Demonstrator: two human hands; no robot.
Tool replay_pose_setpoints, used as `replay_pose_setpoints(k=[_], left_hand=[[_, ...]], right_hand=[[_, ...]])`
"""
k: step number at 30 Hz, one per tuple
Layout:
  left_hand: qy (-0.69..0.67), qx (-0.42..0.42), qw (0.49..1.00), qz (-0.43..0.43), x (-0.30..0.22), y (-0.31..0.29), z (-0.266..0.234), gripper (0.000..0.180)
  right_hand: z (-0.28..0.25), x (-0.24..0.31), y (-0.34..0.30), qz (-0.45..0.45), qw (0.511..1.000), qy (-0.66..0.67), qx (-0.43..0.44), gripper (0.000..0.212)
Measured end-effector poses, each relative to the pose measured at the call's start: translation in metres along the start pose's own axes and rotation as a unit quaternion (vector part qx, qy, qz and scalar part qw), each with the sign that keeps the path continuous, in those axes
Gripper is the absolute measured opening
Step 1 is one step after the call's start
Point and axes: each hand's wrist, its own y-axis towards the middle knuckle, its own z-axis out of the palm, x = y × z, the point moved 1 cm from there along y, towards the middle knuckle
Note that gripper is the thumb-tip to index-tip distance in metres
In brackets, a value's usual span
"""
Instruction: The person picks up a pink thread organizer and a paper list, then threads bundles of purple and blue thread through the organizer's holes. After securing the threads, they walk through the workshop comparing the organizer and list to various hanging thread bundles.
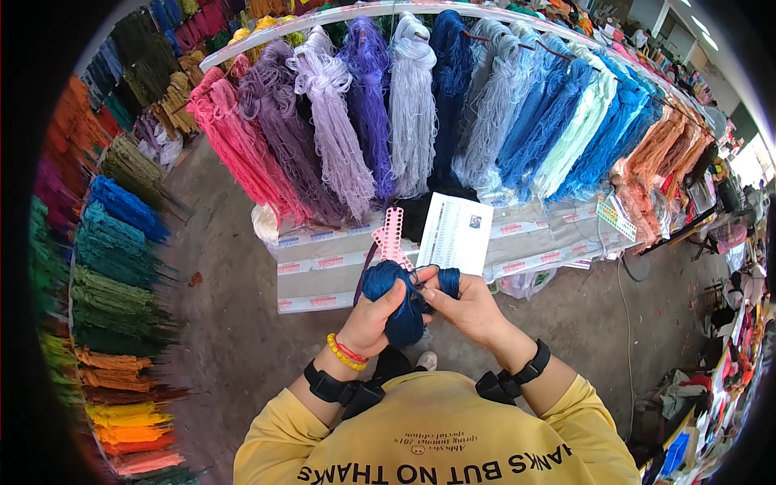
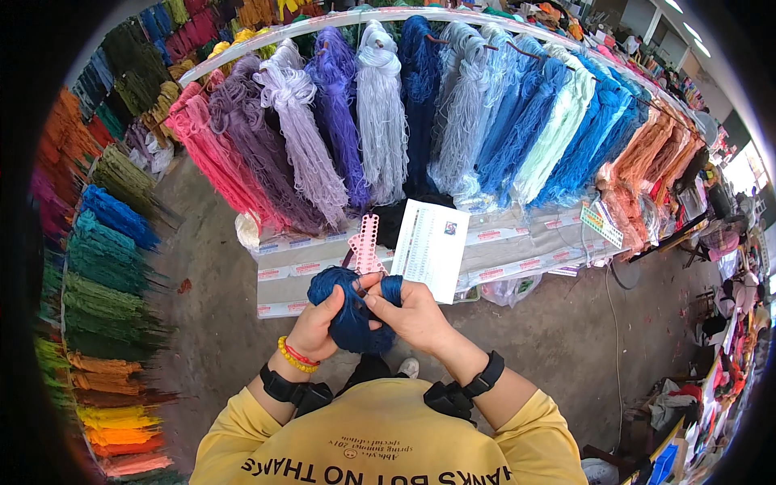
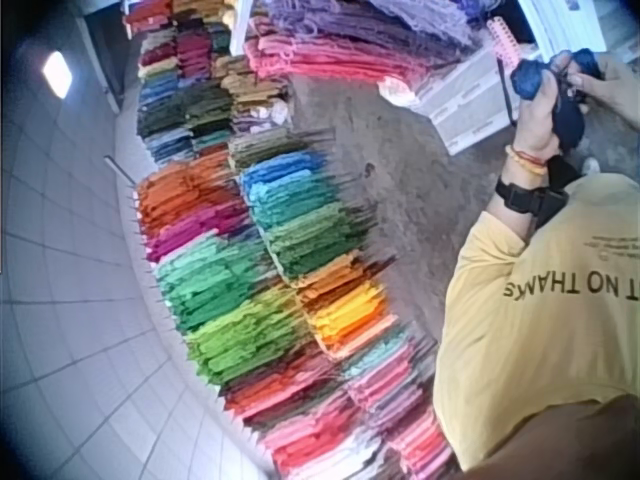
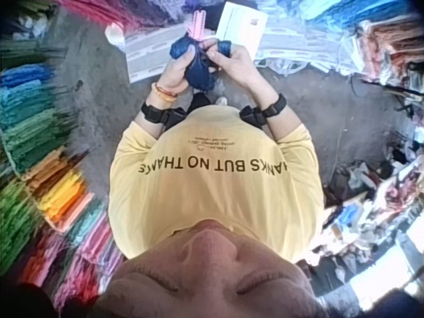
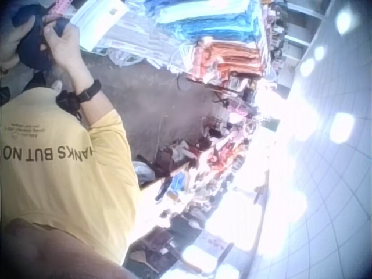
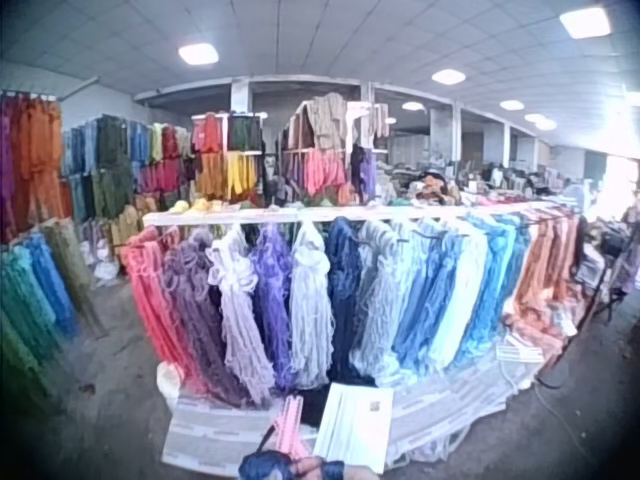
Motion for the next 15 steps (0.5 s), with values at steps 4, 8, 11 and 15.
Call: replay_pose_setpoints(k=[4,8,11,15], left_hand=[[-0.008,0.013,1.0,0.005,-0.003,0.001,0.001,0.056],[-0.002,0.011,1.0,0.004,-0.002,0.001,0.003,0.056],[0.02,0.01,1.0,-0.004,-0.002,-0.001,0.002,0.055],[0.017,0.007,1.0,0.01,-0.003,0.0,0.009,0.05]], right_hand=[[0.003,0.002,0.001,-0.008,0.999,0.034,-0.021,0.011],[0.001,0.0,-0.001,0.004,1.0,-0.024,-0.018,0.01],[0.002,0.002,-0.003,0.028,0.996,-0.083,-0.019,0.009],[-0.003,-0.009,-0.003,-0.021,0.991,-0.134,-0.006,0.009]])
